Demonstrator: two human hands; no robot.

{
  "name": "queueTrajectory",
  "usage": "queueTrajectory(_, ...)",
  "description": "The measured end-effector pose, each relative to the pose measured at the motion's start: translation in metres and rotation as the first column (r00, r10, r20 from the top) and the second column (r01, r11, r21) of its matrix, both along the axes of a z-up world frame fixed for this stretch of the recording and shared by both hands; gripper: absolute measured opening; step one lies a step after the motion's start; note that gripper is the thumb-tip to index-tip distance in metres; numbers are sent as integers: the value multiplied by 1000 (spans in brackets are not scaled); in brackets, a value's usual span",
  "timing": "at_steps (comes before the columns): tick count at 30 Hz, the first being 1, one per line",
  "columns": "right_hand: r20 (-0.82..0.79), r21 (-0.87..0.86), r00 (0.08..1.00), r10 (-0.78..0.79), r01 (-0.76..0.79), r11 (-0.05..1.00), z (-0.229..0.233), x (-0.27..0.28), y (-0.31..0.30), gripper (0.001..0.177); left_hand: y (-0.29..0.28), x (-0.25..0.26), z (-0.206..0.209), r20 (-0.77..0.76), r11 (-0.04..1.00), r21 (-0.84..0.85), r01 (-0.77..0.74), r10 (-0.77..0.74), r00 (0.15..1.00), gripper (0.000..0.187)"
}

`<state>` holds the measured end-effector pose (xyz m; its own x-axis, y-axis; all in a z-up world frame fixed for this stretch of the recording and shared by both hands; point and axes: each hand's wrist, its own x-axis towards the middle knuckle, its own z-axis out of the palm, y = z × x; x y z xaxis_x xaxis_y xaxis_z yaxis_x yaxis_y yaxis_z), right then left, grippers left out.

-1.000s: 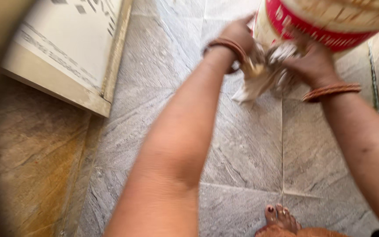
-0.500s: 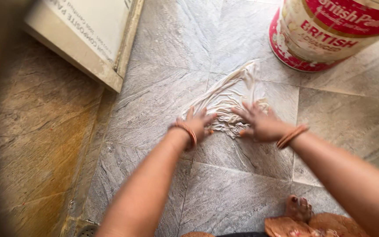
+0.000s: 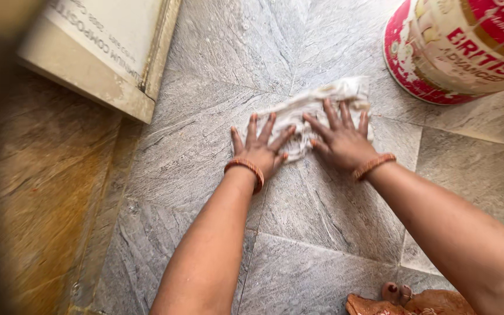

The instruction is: The person wipes the floor with a white cloth, then moves a bucket and continues wiping the tiled surface and the edges of a wall near a drain.

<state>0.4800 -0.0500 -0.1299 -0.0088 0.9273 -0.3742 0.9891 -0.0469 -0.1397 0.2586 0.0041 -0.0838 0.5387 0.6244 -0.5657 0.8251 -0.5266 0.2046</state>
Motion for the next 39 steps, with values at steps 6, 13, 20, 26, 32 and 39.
queueTrajectory(6,-50,-12,991,-127,127,992,12,-8,78,62,56,24,1,-1,994,78,-76,76,997,64)
queueTrajectory(13,-62,-31,982,-178,176,984,25,-14,108,64,89,39,-13,-4,981,131,-146,148,989,67)
queueTrajectory(20,7,-53,1000,-22,22,998,12,-21,60,69,53,14,-35,85,980,180,-89,74,994,68)
queueTrajectory(26,18,-38,998,68,-67,997,9,-49,-13,70,-8,-30,-34,82,986,166,0,-14,997,67)
queueTrajectory(32,59,-119,978,202,-194,974,32,-91,-80,72,-68,-81,-25,12,990,101,97,-99,995,63)
queueTrajectory(39,-53,-331,951,304,-304,893,36,-122,-131,69,-124,-136,-3,-137,997,-53,62,-68,988,62)
